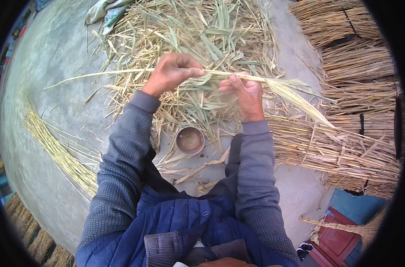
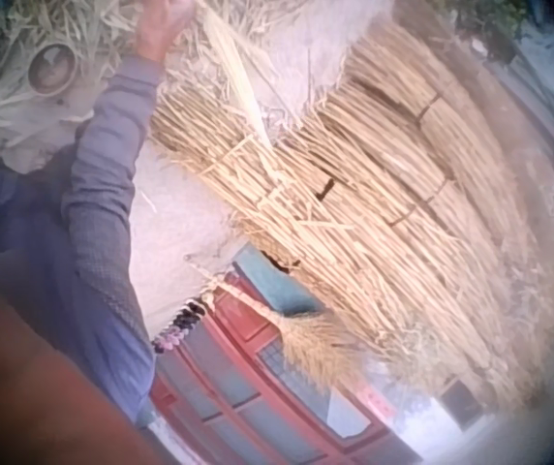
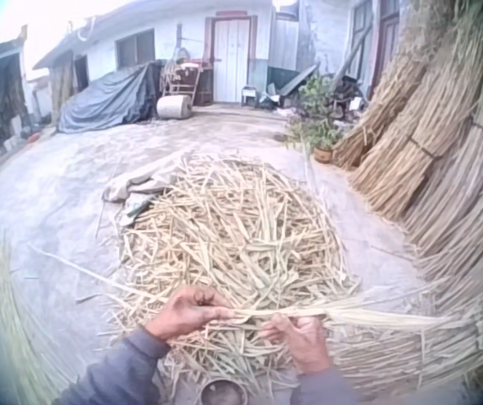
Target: The person sits on the floor and repeatedly strips the fibrous material from long palm leaves by hand. They pull the fibers off each leaf and place the cleaned stems into a growing pile on the right side of the frame.
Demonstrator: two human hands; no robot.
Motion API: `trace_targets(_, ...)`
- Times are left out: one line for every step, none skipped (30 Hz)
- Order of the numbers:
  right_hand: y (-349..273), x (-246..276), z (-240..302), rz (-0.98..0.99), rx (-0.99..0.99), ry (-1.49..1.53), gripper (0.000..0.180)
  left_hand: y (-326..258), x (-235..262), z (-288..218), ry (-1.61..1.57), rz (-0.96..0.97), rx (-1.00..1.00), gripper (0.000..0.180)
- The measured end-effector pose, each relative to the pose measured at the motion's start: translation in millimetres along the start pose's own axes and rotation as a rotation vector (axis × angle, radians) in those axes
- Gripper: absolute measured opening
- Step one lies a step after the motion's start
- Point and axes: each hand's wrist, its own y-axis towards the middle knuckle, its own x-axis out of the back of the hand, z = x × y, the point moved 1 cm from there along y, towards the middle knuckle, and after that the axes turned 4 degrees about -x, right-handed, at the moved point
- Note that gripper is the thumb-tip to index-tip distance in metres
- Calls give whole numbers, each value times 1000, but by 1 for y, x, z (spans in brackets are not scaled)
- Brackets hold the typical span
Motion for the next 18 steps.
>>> trace_targets(0, -1, -4, 7, -11, 52, 33, 1, 3, -1, -23, -11, 4, 23)
trace_targets(0, -2, -11, 0, -28, 93, 31, 1, 7, -3, -27, -23, -8, 24)
trace_targets(1, -3, -18, 31, -5, 148, 29, 2, 11, -4, -11, -32, -11, 25)
trace_targets(4, -4, -28, 1, -78, 209, 29, 2, 15, -6, -72, -60, -28, 23)
trace_targets(8, -7, -39, 6, -114, 285, 29, 2, 20, -7, -102, -106, -90, 22)
trace_targets(12, -8, -50, 63, -120, 379, 29, 2, 24, -8, -125, -157, -163, 21)
trace_targets(19, -4, -59, -27, -275, 495, 26, 1, 26, -8, -104, -166, -235, 21)
trace_targets(27, 0, -66, -68, -313, 601, 26, 0, 27, -6, -21, -128, -209, 21)
trace_targets(33, 6, -71, -137, -366, 698, 25, -1, 27, -4, 49, -101, -208, 21)
trace_targets(37, 12, -75, -268, -431, 781, 25, -1, 27, -1, 129, -62, -199, 22)
trace_targets(39, 19, -74, -274, -443, 785, 23, -3, 28, 3, 213, -48, -187, 25)
trace_targets(39, 25, -71, -154, -447, 776, 25, -3, 29, 7, 231, -54, -203, 25)
trace_targets(39, 29, -67, -112, -466, 745, 26, -3, 32, 11, 251, -60, -222, 25)
trace_targets(37, 33, -62, -41, -474, 723, 28, -3, 35, 15, 272, -67, -232, 26)
trace_targets(36, 37, -55, 41, -444, 650, 37, -4, 39, 19, 354, -77, -207, 21)
trace_targets(34, 41, -48, 38, -352, 648, 39, -4, 43, 22, 484, -71, -226, 20)
trace_targets(31, 46, -40, 42, -256, 652, 41, -6, 48, 25, 602, -79, -284, 20)
trace_targets(29, 49, -32, 126, -135, 670, 43, -7, 53, 27, 730, -69, -310, 19)
